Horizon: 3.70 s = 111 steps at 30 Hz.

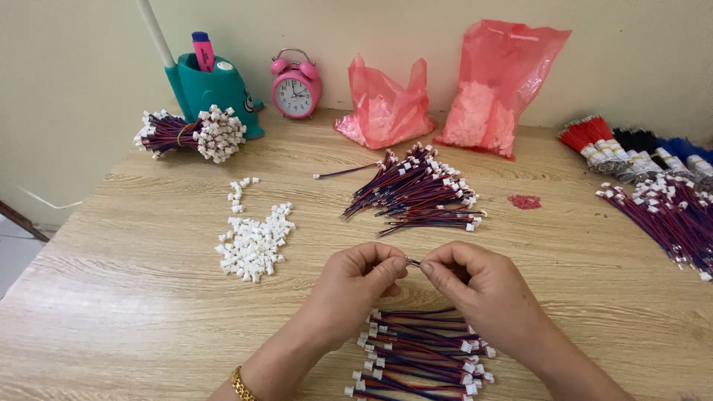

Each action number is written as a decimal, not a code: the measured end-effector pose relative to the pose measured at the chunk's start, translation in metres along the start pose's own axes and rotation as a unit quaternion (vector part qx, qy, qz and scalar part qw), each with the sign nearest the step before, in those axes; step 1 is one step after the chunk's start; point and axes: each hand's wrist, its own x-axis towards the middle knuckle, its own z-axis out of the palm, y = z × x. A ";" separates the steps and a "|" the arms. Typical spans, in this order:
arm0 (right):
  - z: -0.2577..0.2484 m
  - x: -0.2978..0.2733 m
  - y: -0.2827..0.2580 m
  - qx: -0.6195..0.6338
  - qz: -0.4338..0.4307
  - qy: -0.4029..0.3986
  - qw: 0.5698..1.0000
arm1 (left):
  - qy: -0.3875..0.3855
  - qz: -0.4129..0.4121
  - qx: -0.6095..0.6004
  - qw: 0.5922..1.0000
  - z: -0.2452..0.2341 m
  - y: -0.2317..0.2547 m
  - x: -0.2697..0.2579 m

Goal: Assembling small electronic wire connectors by manually attaching plastic housings to wire bundles.

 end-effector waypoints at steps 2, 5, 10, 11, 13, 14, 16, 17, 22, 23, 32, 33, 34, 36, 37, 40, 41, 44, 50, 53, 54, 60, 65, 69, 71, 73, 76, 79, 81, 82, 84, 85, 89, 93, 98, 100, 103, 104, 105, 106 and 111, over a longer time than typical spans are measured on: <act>0.001 0.000 0.002 -0.010 -0.014 0.006 1.000 | -0.002 -0.002 0.007 1.000 0.000 0.003 -0.002; 0.001 0.000 0.002 -0.035 -0.037 0.013 0.999 | -0.006 -0.006 0.011 1.000 0.001 0.005 -0.003; 0.000 -0.001 0.000 -0.050 -0.034 0.017 0.998 | -0.011 0.001 0.028 1.000 0.001 0.009 -0.007; 0.000 -0.001 0.001 -0.055 -0.043 0.014 0.997 | -0.010 0.003 0.034 0.999 0.000 0.008 -0.007; -0.001 -0.001 0.000 -0.059 -0.052 0.011 0.997 | -0.008 0.005 0.040 0.999 -0.001 0.007 -0.006; -0.001 -0.001 -0.001 -0.050 -0.042 0.004 0.998 | -0.008 0.007 0.044 0.999 0.000 0.007 -0.006; -0.001 0.000 0.003 -0.040 -0.033 -0.002 0.999 | -0.009 0.009 0.049 0.999 0.000 0.006 -0.005; 0.000 0.001 0.008 0.009 -0.010 -0.014 1.000 | -0.010 0.018 0.056 0.998 -0.001 0.005 -0.005; 0.002 0.003 0.012 0.091 0.044 -0.029 0.994 | 0.003 0.038 0.134 0.990 0.004 0.012 -0.012; 0.003 0.004 0.015 0.088 0.040 -0.029 0.995 | 0.013 0.029 0.154 0.988 0.006 0.014 -0.014; 0.012 0.017 -0.006 0.089 0.071 -0.027 0.993 | 0.066 0.113 0.149 0.980 0.005 0.010 -0.010; 0.012 0.018 -0.013 0.077 0.059 -0.033 0.995 | 0.068 0.080 0.133 0.986 0.004 0.014 -0.011; 0.014 0.020 -0.016 0.077 0.052 -0.034 0.995 | 0.072 0.086 0.134 0.985 0.001 0.014 -0.011; 0.017 0.025 -0.022 -0.029 0.007 -0.036 0.999 | 0.099 0.088 0.111 0.985 -0.005 0.012 -0.009; 0.016 0.025 -0.031 -0.030 0.000 -0.035 0.999 | 0.102 0.095 0.111 0.984 -0.007 0.016 -0.011; 0.020 0.031 -0.040 -0.088 0.046 -0.063 0.993 | 0.095 0.090 0.128 0.983 -0.014 0.022 -0.011; 0.025 0.039 -0.028 -0.034 0.007 -0.068 0.997 | 0.104 0.099 0.126 0.982 -0.015 0.020 -0.008; 0.030 0.045 -0.023 0.025 -0.023 -0.070 0.997 | 0.114 0.103 0.125 0.980 -0.018 0.023 -0.004; 0.043 0.050 -0.006 0.109 -0.030 -0.049 0.992 | 0.119 0.095 0.107 0.983 -0.020 0.017 -0.006; 0.047 0.050 0.004 0.129 -0.021 -0.054 0.990 | 0.117 0.086 0.048 0.988 -0.019 0.015 -0.007; 0.049 0.049 0.007 0.130 -0.022 -0.050 0.990 | 0.122 0.075 0.017 0.990 -0.018 0.015 -0.009; 0.044 0.043 -0.002 0.099 0.012 -0.053 0.994 | 0.110 0.036 0.030 0.993 -0.019 0.021 -0.019; 0.042 0.045 0.000 0.141 0.031 -0.067 0.987 | 0.102 0.047 0.012 0.994 -0.020 0.008 -0.012; 0.040 0.042 -0.002 0.134 0.025 -0.069 0.988 | 0.093 0.054 -0.002 0.994 -0.020 0.010 -0.013; 0.039 0.041 -0.004 0.114 0.031 -0.068 0.991 | 0.098 0.054 -0.004 0.994 -0.020 0.007 -0.012; 0.037 0.042 -0.005 0.095 0.036 -0.065 0.993 | 0.102 0.056 -0.005 0.993 -0.020 0.005 -0.010; 0.036 0.043 -0.001 0.057 0.017 -0.054 0.997 | 0.107 0.054 -0.002 0.993 -0.021 0.001 -0.007; 0.033 0.042 -0.004 0.042 -0.006 -0.067 0.997 | 0.103 0.072 -0.007 0.992 -0.023 -0.004 -0.004; 0.027 0.037 -0.017 0.046 0.025 -0.088 0.995 | 0.095 0.051 -0.011 0.994 -0.022 0.001 -0.008; 0.026 0.036 -0.018 0.046 0.026 -0.088 0.995 | 0.094 0.050 -0.012 0.994 -0.021 0.002 -0.009; 0.024 0.036 -0.022 -0.001 0.020 -0.078 0.997 | 0.096 0.064 0.016 0.993 -0.020 0.003 -0.010; 0.024 0.036 -0.022 -0.001 0.021 -0.078 0.997 | 0.096 0.064 0.016 0.993 -0.020 0.004 -0.011; 0.033 0.042 -0.008 0.008 0.002 -0.069 0.998 | 0.103 0.076 0.032 0.991 -0.018 0.004 -0.013; 0.032 0.038 -0.019 0.011 0.001 -0.063 0.998 | 0.107 0.055 0.046 0.992 -0.011 0.015 -0.022; 0.034 0.040 -0.018 0.019 -0.035 -0.058 0.997 | 0.122 0.140 0.034 0.982 -0.013 -0.007 -0.007; 0.033 0.041 -0.019 0.042 -0.053 -0.061 0.996 | 0.128 0.190 0.016 0.973 -0.012 -0.013 -0.004; 0.033 0.041 -0.021 0.036 -0.045 -0.049 0.997 | 0.137 0.198 0.006 0.971 -0.008 -0.010 -0.005; 0.034 0.040 -0.021 0.025 -0.040 -0.052 0.998 | 0.137 0.197 0.008 0.971 -0.008 -0.010 -0.005; 0.033 0.040 -0.021 0.014 -0.035 -0.055 0.998 | 0.137 0.197 0.010 0.971 -0.008 -0.010 -0.004; 0.033 0.039 -0.023 0.014 -0.035 -0.055 0.998 | 0.137 0.197 0.010 0.971 -0.010 -0.015 -0.001; 0.028 0.037 -0.026 -0.018 -0.063 -0.042 0.997 | 0.156 0.132 -0.055 0.977 -0.017 -0.019 0.004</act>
